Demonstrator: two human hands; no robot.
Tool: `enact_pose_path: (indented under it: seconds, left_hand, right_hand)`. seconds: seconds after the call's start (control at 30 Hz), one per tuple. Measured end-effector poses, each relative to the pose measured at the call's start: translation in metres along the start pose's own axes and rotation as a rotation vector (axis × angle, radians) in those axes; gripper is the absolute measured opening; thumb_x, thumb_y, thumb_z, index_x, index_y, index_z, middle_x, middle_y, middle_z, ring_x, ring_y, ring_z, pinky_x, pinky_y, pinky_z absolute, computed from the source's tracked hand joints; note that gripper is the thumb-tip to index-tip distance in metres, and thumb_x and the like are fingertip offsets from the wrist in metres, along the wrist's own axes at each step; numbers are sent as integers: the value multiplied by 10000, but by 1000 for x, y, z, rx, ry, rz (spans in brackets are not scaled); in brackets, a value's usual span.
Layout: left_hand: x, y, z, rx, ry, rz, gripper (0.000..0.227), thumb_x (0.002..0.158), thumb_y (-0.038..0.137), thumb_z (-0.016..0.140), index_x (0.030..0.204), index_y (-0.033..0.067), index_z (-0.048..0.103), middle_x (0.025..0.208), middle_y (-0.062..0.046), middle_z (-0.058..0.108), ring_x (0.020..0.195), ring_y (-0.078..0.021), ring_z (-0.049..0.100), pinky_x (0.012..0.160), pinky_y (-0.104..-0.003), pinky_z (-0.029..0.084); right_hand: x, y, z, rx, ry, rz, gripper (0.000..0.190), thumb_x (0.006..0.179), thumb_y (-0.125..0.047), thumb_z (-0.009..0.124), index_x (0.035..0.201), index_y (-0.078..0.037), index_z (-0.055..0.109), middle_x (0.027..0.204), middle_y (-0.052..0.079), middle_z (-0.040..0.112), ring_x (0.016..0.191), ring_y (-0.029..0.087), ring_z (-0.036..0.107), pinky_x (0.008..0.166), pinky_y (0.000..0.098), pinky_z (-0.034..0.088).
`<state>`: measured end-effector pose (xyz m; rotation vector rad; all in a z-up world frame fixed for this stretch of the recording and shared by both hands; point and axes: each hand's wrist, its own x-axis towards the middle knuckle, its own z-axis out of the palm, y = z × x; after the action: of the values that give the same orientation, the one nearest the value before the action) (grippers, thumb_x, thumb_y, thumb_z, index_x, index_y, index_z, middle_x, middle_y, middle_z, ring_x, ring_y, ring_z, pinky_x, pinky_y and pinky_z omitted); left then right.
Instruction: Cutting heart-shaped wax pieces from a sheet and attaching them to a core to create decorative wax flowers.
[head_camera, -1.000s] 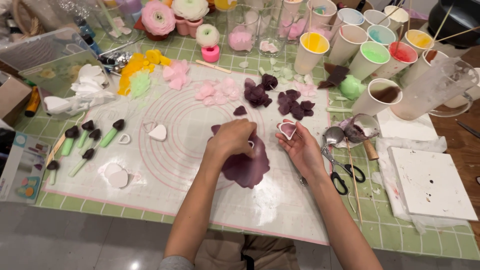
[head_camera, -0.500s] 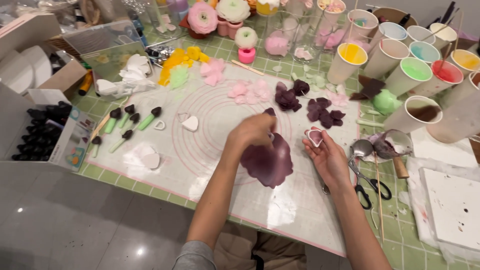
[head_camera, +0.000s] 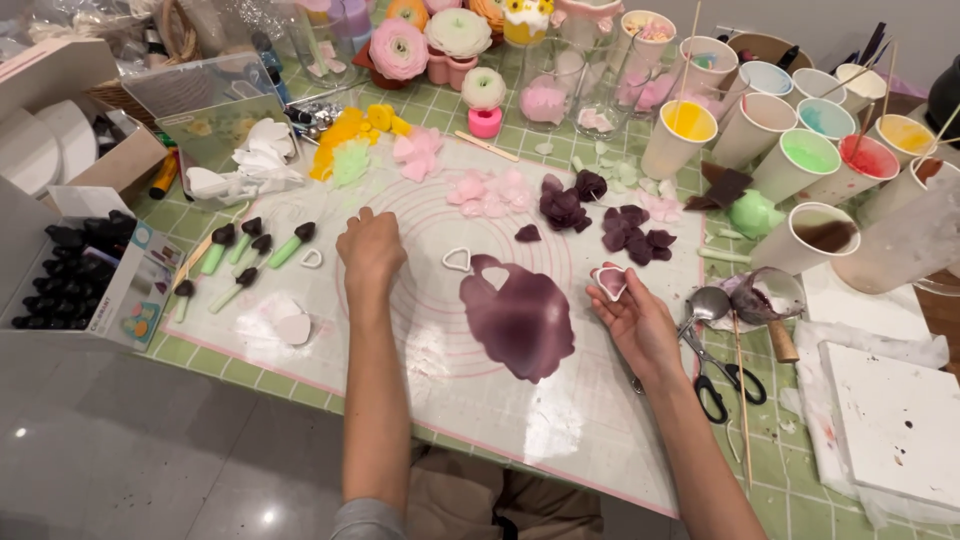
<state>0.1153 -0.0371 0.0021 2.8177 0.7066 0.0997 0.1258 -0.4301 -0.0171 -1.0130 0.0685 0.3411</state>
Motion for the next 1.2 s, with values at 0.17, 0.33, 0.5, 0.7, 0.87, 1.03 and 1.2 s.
enact_pose_path:
  seconds: [0.17,0.33,0.5,0.7,0.87,1.03,1.2]
  left_hand:
    - [-11,-5,-1,-73,88,31,200,788,-1,683,980,12,738,1248,-207,610,1118,-404,617,890,-496,541]
    - [-24,-3,-21,-262,186,-24,154,725,-13,719,876,-27,743,1269,-258,548,1079,-425,612,893,-471,536]
    - [-24,-6,-29,-460,544,141,254,645,110,866,854,0,775,1078,-257,603,956,-404,620,812,-447,525]
    - [-23,86,-26,-1284,-197,563,95,876,41,781,940,-18,743,857,-55,760,746,-114,725,638,-268,616]
    - [-66,178,-9,-1236,-373,657,146,836,48,799,948,-29,745,833,-90,762,716,-117,730,624,-263,598]
    - [-76,198,14,-1236,-386,596,159,825,89,818,912,-25,750,803,-92,767,694,-99,714,624,-262,567]
    - [-77,197,24,-1186,-245,627,130,770,119,868,853,36,813,826,1,605,616,-71,511,559,-261,432]
  right_hand:
    - [-3,2,4,28,-13,23,484,1067,-344,499,1336,50,580,1228,177,687,1102,268,679,987,378,525]
    - [-6,-3,8,47,-25,27,512,1061,-378,492,1346,41,568,1251,172,680,1123,272,667,1005,374,522]
    - [-8,-5,14,40,-22,35,538,1051,-389,478,1371,39,547,1271,176,671,1153,280,661,1019,379,505]
    - [-10,-3,19,76,-67,9,601,1050,-429,430,1388,60,512,1307,199,642,1213,320,637,1077,406,475]
    - [-9,-4,17,155,-105,-8,597,1047,-429,429,1382,59,506,1320,184,635,1242,332,628,1100,429,454]
    - [-8,-6,16,164,-89,-21,591,1031,-434,419,1361,48,513,1324,173,642,1248,331,628,1112,434,446]
    - [-3,1,11,182,-94,-20,567,1049,-427,447,1344,48,543,1307,187,631,1233,317,615,1106,451,462]
